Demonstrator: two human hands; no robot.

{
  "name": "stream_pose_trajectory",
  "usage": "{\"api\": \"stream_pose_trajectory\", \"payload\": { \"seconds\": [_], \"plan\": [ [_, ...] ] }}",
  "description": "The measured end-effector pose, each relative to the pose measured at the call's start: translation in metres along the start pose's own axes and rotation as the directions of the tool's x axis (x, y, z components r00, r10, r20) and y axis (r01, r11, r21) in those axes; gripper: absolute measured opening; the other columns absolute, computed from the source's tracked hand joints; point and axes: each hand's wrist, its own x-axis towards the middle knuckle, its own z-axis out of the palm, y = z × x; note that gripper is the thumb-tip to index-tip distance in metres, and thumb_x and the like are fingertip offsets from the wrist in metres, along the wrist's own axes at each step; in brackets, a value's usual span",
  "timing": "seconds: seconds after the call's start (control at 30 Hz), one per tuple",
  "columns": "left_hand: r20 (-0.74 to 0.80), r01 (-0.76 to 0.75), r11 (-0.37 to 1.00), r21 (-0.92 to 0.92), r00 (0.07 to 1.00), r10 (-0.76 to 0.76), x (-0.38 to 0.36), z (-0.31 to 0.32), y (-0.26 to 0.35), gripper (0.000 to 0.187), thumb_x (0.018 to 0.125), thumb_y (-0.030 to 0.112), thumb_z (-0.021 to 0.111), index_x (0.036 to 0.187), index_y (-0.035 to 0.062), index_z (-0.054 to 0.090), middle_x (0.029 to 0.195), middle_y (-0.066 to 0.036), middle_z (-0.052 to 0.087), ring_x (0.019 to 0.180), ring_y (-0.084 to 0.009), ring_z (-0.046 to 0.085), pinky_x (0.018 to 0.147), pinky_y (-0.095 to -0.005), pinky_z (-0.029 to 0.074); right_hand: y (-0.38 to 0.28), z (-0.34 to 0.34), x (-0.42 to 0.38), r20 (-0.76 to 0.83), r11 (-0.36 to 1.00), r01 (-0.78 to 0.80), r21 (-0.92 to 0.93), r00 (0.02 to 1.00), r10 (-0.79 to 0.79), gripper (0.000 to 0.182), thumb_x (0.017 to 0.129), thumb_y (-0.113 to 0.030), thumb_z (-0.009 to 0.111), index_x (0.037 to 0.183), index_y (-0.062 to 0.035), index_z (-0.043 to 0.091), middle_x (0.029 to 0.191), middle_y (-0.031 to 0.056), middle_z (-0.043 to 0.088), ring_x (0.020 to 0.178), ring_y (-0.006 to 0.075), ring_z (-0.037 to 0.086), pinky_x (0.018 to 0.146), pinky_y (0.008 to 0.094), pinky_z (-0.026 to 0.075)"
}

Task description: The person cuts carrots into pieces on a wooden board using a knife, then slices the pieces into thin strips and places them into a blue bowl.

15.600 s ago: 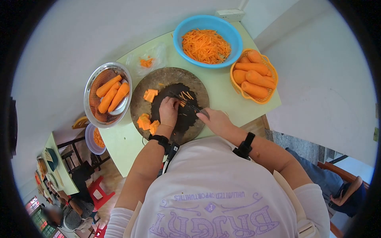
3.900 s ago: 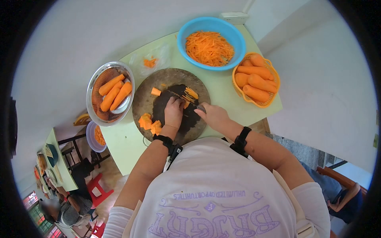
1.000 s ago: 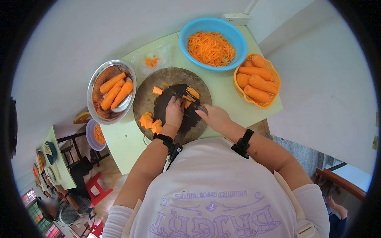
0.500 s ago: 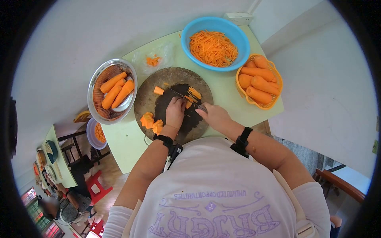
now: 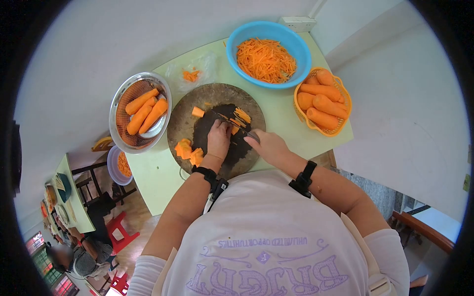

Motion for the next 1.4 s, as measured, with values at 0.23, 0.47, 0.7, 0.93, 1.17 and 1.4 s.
{"api": "stream_pose_trajectory", "payload": {
  "seconds": [0.23,0.47,0.7,0.93,1.17,1.4],
  "plan": [
    [-0.022,-0.013,1.000,-0.008,1.000,0.013,-0.001,0.002,-0.002,0.007,0.085,0.008,0.064,0.089,0.0027,0.066,0.089,-0.013,0.058,0.082,-0.0337,0.062,0.073,-0.0409,0.052,0.003,0.004,0.001,-0.020,1.000,0.021,-0.020,1.000,-0.022,0.045,0.097,-0.044,0.050,0.107,-0.0019,0.060,0.084,0.0221,0.067,0.080,0.0412,0.064,0.070,0.0476,0.050],
    [-0.034,-0.025,0.999,-0.034,0.999,0.024,0.000,0.000,0.000,0.007,0.084,0.007,0.064,0.089,0.0025,0.066,0.091,-0.013,0.058,0.082,-0.0337,0.062,0.072,-0.0405,0.052,0.003,0.007,0.010,0.025,0.998,-0.019,-0.062,0.999,0.020,0.045,0.097,-0.045,0.050,0.104,-0.0012,0.060,0.083,0.0225,0.067,0.080,0.0416,0.064,0.070,0.0480,0.050],
    [-0.003,0.027,0.999,-0.033,1.000,-0.027,0.000,-0.003,0.003,0.008,0.084,0.007,0.065,0.090,0.0027,0.066,0.093,-0.013,0.058,0.083,-0.0340,0.062,0.071,-0.0408,0.052,0.008,0.006,0.012,0.016,0.999,-0.033,-0.006,0.999,0.033,0.039,0.097,-0.039,0.054,0.106,-0.0017,0.062,0.083,0.0198,0.067,0.079,0.0373,0.065,0.072,0.0429,0.050],
    [0.001,0.036,0.999,-0.018,0.999,-0.036,-0.001,-0.001,0.003,0.008,0.084,0.008,0.066,0.090,0.0031,0.066,0.091,-0.013,0.056,0.082,-0.0341,0.061,0.071,-0.0410,0.052,0.004,-0.002,0.003,0.018,0.999,-0.012,0.053,1.000,0.011,0.042,0.096,-0.044,0.052,0.107,-0.0044,0.063,0.086,0.0202,0.067,0.083,0.0399,0.064,0.073,0.0464,0.050],
    [-0.023,0.034,0.999,-0.021,0.999,-0.035,-0.001,0.001,0.002,0.007,0.084,0.008,0.065,0.089,0.0033,0.067,0.090,-0.013,0.056,0.081,-0.0337,0.061,0.070,-0.0407,0.051,0.004,0.000,0.002,0.033,0.999,-0.027,0.032,0.999,0.026,0.043,0.097,-0.044,0.050,0.107,-0.0043,0.062,0.086,0.0201,0.068,0.084,0.0400,0.064,0.073,0.0466,0.050],
    [-0.015,0.040,0.999,-0.016,0.999,-0.040,-0.001,0.000,0.002,0.007,0.084,0.007,0.065,0.089,0.0026,0.067,0.089,-0.013,0.057,0.080,-0.0334,0.061,0.070,-0.0400,0.052,0.004,0.001,0.002,0.013,0.999,-0.013,0.029,1.000,0.012,0.043,0.097,-0.044,0.050,0.105,-0.0034,0.062,0.086,0.0211,0.067,0.084,0.0408,0.064,0.073,0.0472,0.050]
  ]
}}
